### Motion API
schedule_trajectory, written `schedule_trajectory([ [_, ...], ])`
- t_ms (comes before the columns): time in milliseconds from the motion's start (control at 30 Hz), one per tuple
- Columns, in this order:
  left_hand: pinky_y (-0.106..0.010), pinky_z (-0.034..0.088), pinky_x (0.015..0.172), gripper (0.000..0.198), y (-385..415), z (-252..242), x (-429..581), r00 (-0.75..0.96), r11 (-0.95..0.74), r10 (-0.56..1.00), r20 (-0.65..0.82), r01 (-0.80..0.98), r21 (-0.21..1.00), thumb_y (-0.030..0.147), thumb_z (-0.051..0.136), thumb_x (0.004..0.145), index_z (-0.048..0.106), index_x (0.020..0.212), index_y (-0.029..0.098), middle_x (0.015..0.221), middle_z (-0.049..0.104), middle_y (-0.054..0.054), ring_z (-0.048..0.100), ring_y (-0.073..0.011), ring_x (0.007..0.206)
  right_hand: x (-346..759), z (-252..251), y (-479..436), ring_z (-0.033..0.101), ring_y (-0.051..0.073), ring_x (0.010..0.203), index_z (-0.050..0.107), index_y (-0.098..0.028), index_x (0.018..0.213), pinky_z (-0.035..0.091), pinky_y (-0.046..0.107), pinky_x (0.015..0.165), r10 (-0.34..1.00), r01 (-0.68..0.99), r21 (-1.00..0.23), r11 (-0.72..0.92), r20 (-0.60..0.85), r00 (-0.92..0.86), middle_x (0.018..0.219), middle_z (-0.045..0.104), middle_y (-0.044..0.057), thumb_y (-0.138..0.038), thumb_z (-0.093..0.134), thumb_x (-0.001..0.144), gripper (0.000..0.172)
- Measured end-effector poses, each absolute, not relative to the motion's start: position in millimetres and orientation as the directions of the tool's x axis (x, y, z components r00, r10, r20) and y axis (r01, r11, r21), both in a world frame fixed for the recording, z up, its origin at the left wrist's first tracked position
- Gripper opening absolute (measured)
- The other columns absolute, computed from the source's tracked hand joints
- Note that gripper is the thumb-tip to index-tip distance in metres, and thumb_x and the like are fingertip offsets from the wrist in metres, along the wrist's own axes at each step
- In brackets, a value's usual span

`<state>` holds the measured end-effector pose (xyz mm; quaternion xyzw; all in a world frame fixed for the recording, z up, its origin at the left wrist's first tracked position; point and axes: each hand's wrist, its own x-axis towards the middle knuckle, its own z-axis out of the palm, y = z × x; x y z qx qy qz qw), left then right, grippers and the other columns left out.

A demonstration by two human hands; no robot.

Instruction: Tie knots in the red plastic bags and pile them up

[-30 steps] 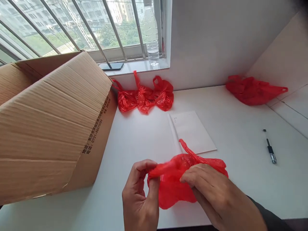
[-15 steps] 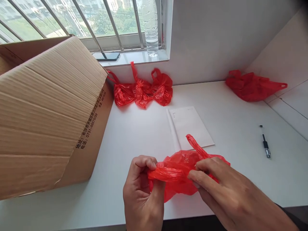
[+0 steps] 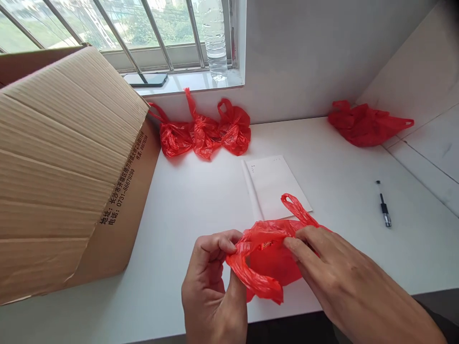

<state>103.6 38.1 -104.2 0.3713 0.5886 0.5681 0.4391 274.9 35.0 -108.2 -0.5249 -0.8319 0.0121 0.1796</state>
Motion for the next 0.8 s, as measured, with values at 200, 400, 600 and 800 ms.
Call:
schedule_trajectory([
  [200,-0.022,0.052,0.065,0.013,37.5,-101.6,103.7,-0.367,0.036,0.930,-0.012,0.058,0.998,0.018,0.068,0.080,0.061,0.087,0.025,0.091,0.064,0.000,0.061,-0.0157,0.079,275.8,-114.9,29.4,0.066,0.026,0.074,0.059,-0.016,0.112,0.052,0.036,0.055,0.858,0.886,-0.011,0.463,0.255,-0.445,0.091,0.064,0.011,0.002,0.037,0.071,0.050],
  [400,-0.028,0.045,0.071,0.011,38.9,-107.6,89.5,-0.326,0.038,0.943,0.070,0.313,0.949,0.023,0.068,0.082,0.066,0.092,0.026,0.090,0.064,-0.001,0.058,-0.0186,0.082,278.0,-110.1,31.8,0.055,0.021,0.052,0.049,-0.024,0.073,0.044,0.034,0.045,0.851,0.854,-0.083,0.513,0.177,-0.494,0.066,0.053,0.002,-0.001,0.041,0.071,0.024],
  [600,-0.028,0.041,0.058,0.016,39.0,-107.6,76.6,-0.247,-0.053,0.950,0.189,0.472,0.880,0.026,0.068,0.080,0.072,0.095,0.029,0.083,0.063,0.000,0.054,-0.0166,0.065,277.8,-109.7,26.3,0.055,0.018,0.046,0.046,-0.024,0.069,0.043,0.031,0.041,0.824,0.810,-0.149,0.567,0.125,-0.553,0.060,0.052,-0.001,0.001,0.042,0.067,0.026],
  [800,-0.026,0.048,0.067,0.021,36.6,-107.8,79.9,-0.199,-0.010,0.978,0.069,0.282,0.959,0.023,0.065,0.083,0.076,0.098,0.031,0.087,0.071,-0.001,0.064,-0.0182,0.074,284.5,-129.0,25.4,0.055,0.019,0.036,0.057,-0.019,0.114,0.037,0.031,0.037,0.875,0.875,-0.032,0.483,0.063,-0.480,0.053,0.057,-0.004,0.004,0.041,0.066,0.056],
])
